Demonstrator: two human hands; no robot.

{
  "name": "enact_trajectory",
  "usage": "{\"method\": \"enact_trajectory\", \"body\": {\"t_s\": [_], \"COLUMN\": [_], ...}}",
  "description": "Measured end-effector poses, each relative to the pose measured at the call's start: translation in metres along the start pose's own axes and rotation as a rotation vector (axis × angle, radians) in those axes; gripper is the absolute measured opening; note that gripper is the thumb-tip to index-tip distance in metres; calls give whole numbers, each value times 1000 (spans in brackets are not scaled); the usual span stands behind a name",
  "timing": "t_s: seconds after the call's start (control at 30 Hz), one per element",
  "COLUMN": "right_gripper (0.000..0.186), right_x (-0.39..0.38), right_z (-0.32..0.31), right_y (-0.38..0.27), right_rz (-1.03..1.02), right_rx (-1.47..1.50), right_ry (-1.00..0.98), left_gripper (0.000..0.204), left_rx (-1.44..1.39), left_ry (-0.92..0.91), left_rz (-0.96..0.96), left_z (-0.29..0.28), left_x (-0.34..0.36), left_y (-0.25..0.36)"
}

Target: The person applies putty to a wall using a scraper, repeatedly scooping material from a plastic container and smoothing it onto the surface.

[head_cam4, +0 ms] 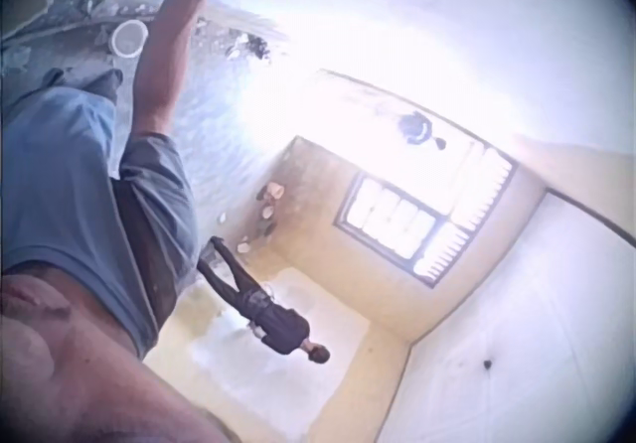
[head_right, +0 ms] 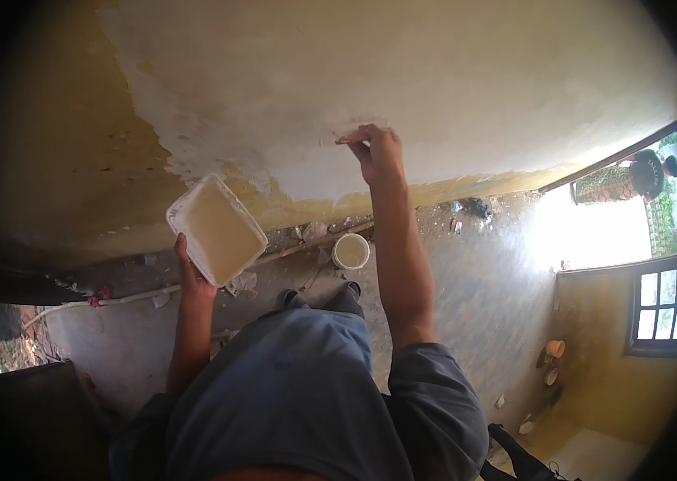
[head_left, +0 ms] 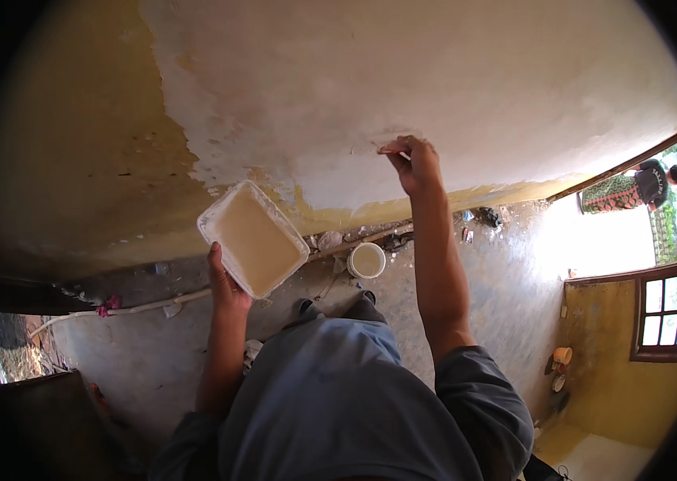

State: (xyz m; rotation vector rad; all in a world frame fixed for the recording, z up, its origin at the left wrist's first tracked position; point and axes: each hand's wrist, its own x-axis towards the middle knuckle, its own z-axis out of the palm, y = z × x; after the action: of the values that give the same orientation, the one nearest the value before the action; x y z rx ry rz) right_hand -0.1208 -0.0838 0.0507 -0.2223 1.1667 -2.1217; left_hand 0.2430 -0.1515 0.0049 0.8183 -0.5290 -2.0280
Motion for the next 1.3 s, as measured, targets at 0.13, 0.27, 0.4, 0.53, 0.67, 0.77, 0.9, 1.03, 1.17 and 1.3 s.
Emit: {"method": "enact_trajectory", "body": {"t_s": [0.13, 0.27, 0.4, 0.53, 0.67, 0.77, 0.9, 1.03, 1.17, 1.3], "right_gripper": [6, 9, 13, 11, 11, 8, 9, 13, 16, 32], "right_x": [-16, -8, 47, 40, 18, 53, 90, 18, -1, 22], "right_z": [-14, -80, -136, -57, -88, -128, -91, -93, -189, -237], "right_y": [-23, 25, 48, -31, -28, 4, -64, -104, 25, 57], "right_rz": [-91, -25, 60, -113, -75, -9, -109, -178, -80, -181], "right_rx": [84, 119, 46, -111, -108, -157, -188, -173, -440, -767], "right_ry": [-147, -54, 198, 94, 188, 404, 151, -124, 120, 340], "left_gripper": [72, 72, 71, 70, 72, 73, 74, 75, 75, 75], "left_rx": [11, 11, 32, 59, 66, 63, 105, 85, 67, 53], "left_ry": [29, 42, 24, 30, 29, -19, 5, 60, 74, 111], "left_rz": [-13, -14, -25, 1, -14, -23, -26, -10, -18, 10], "left_z": [-7, -12, -4, -8, 3, 16, 26, 29, 49, 60], "left_x": [-4, -2, -4, -6, -11, -9, -13, -18, -21, -27], "left_y": [2, 0, 0, 2, -1, -11, -24, -43, -63, -71]}}
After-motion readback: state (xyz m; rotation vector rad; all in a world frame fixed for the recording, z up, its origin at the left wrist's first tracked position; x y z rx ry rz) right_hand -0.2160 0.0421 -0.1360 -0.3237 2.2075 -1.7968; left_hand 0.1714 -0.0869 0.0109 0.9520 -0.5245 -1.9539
